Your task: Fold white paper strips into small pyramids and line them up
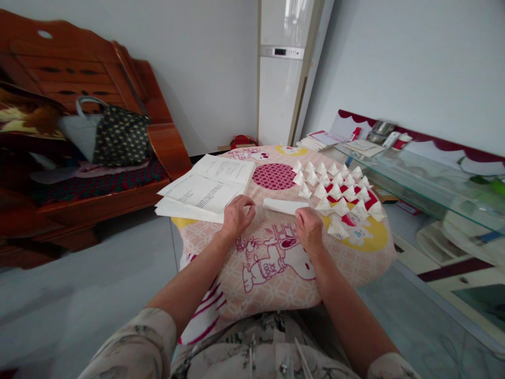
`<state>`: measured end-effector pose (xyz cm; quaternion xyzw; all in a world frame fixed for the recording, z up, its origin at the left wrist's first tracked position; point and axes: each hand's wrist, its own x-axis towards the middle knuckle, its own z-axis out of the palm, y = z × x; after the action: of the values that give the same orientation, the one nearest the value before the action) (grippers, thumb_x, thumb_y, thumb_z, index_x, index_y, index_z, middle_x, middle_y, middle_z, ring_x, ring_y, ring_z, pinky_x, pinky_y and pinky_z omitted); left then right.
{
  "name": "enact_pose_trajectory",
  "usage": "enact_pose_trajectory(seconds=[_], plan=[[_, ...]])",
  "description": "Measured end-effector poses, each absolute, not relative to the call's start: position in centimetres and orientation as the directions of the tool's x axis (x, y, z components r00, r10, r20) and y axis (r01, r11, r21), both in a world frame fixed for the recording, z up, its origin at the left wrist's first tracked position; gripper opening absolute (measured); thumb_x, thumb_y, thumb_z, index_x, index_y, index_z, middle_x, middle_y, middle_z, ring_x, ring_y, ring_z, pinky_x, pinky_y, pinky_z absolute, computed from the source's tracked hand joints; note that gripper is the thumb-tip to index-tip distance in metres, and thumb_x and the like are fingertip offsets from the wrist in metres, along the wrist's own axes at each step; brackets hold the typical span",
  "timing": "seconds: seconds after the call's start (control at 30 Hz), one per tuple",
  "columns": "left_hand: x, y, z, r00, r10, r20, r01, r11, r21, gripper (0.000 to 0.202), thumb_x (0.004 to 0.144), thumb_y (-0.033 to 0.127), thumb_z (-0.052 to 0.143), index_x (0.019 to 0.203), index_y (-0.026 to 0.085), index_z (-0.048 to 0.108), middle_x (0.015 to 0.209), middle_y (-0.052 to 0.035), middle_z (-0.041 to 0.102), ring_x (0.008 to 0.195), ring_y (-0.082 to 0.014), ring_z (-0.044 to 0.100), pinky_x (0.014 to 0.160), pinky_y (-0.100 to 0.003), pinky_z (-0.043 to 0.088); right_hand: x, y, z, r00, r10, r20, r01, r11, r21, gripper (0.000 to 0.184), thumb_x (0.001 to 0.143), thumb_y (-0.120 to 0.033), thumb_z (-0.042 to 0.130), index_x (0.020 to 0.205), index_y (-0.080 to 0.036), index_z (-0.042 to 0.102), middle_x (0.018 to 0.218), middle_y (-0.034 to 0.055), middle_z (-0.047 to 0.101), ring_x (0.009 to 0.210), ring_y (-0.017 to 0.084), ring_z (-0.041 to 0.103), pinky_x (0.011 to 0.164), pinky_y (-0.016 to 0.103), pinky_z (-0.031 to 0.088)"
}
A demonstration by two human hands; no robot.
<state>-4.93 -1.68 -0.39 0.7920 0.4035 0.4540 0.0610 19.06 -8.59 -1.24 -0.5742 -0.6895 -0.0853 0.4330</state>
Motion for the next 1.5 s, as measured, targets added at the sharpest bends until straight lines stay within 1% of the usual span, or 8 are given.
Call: enact_pose_trajectory(seconds=[0.17, 0.3, 0.5, 0.8, 1.0, 1.13, 1.27, 1.5], plan=[[-4.1, -1.8, -0.3, 0.36, 0.671, 0.649, 0.395, -0.739, 0.545, 0.047, 0.087, 0.039, 0.067, 0.127, 0.016, 0.058, 0.128, -0.013, 0.066, 0.119, -0.0249, 0.062, 0.101, -0.04, 0.05, 18.4, -8.8, -0.9, 0.021, 0.704, 0.71, 0.835, 0.378, -0.4, 0.028, 0.097, -0.02, 0.039, 0.082, -0.022, 0.063, 0.081, 0.0079, 0.065, 0.084, 0.023, 0.059, 0.08, 0.034, 0.047], [-3.5, -1.7, -0.4, 0.283, 0.757, 0.589, 0.365, -0.653, 0.664, 0.021, 0.09, 0.037, 0.063, 0.092, 0.017, 0.07, 0.094, -0.0067, 0.073, 0.09, -0.0202, 0.066, 0.087, -0.034, 0.052, 18.3, -8.9, -0.5, 0.041, 0.667, 0.744, 0.808, 0.416, -0.417, 0.024, 0.097, -0.024, 0.044, 0.098, -0.02, 0.068, 0.096, 0.0116, 0.069, 0.096, 0.025, 0.062, 0.091, 0.04, 0.05], [-4.0, -1.2, -0.1, 0.086, 0.908, 0.41, 0.044, -0.415, 0.909, 0.03, 0.078, 0.046, 0.074, 0.075, 0.016, 0.067, 0.061, 0.0028, 0.056, 0.057, -0.0107, 0.048, 0.055, -0.023, 0.038, 19.9, -8.9, -0.3, 0.276, 0.59, 0.759, 0.795, 0.304, -0.525, 0.051, 0.091, -0.037, 0.055, 0.138, -0.017, 0.054, 0.132, 0.0188, 0.061, 0.123, 0.032, 0.055, 0.107, 0.052, 0.043], [-3.9, -1.6, 0.2, 0.105, 0.975, 0.195, -0.324, -0.152, 0.934, 0.041, 0.066, 0.047, 0.083, 0.078, 0.017, 0.059, 0.064, 0.005, 0.057, 0.055, -0.0083, 0.049, 0.053, -0.02, 0.042, 18.7, -9.0, -0.4, 0.244, 0.586, 0.773, 0.782, 0.352, -0.514, 0.048, 0.095, -0.039, 0.049, 0.136, -0.014, 0.056, 0.13, 0.0206, 0.065, 0.122, 0.03, 0.06, 0.105, 0.049, 0.047], [-3.7, -1.5, 0.2, 0.067, 0.992, 0.111, -0.481, -0.065, 0.875, 0.042, 0.06, 0.04, 0.088, 0.079, 0.015, 0.06, 0.068, 0.0034, 0.064, 0.057, -0.0085, 0.054, 0.057, -0.02, 0.044, 18.8, -8.5, -1.0, 0.266, 0.598, 0.756, 0.73, 0.387, -0.563, 0.039, 0.095, -0.039, 0.049, 0.119, -0.014, 0.067, 0.106, 0.0161, 0.075, 0.093, 0.026, 0.071, 0.086, 0.042, 0.057], [-3.6, -1.0, -1.0, 0.097, 0.994, 0.048, -0.367, -0.009, 0.93, 0.038, 0.061, 0.039, 0.083, 0.082, 0.014, 0.063, 0.066, 0.002, 0.063, 0.057, -0.011, 0.054, 0.056, -0.023, 0.043, 19.0, -8.3, -1.6, 0.26, 0.692, 0.673, 0.688, 0.357, -0.632, 0.04, 0.092, -0.044, 0.053, 0.112, -0.013, 0.071, 0.098, 0.0157, 0.076, 0.081, 0.025, 0.071, 0.075, 0.038, 0.059], [-3.7, -1.1, -2.1, 0.023, 0.985, 0.17, 0.092, -0.172, 0.981, 0.033, 0.074, 0.023, 0.069, 0.106, 0.015, 0.068, 0.067, 0.0017, 0.063, 0.06, -0.0138, 0.056, 0.059, -0.025, 0.046, 19.5, -7.8, -2.6, 0.174, 0.783, 0.597, 0.694, 0.332, -0.639, 0.043, 0.089, -0.048, 0.055, 0.108, -0.014, 0.073, 0.094, 0.0152, 0.075, 0.082, 0.026, 0.07, 0.075, 0.04, 0.059], [-3.3, -2.1, -2.2, 0.154, 0.883, 0.443, 0.565, -0.447, 0.693, 0.045, 0.077, 0.007, 0.061, 0.12, 0.018, 0.065, 0.114, -0.0074, 0.072, 0.098, -0.0223, 0.068, 0.095, -0.037, 0.054, 20.5, -7.3, -3.6, 0.058, 0.78, 0.623, 0.759, 0.371, -0.535, 0.034, 0.086, -0.04, 0.061, 0.102, -0.014, 0.076, 0.106, 0.0178, 0.074, 0.102, 0.032, 0.068, 0.096, 0.05, 0.053]])
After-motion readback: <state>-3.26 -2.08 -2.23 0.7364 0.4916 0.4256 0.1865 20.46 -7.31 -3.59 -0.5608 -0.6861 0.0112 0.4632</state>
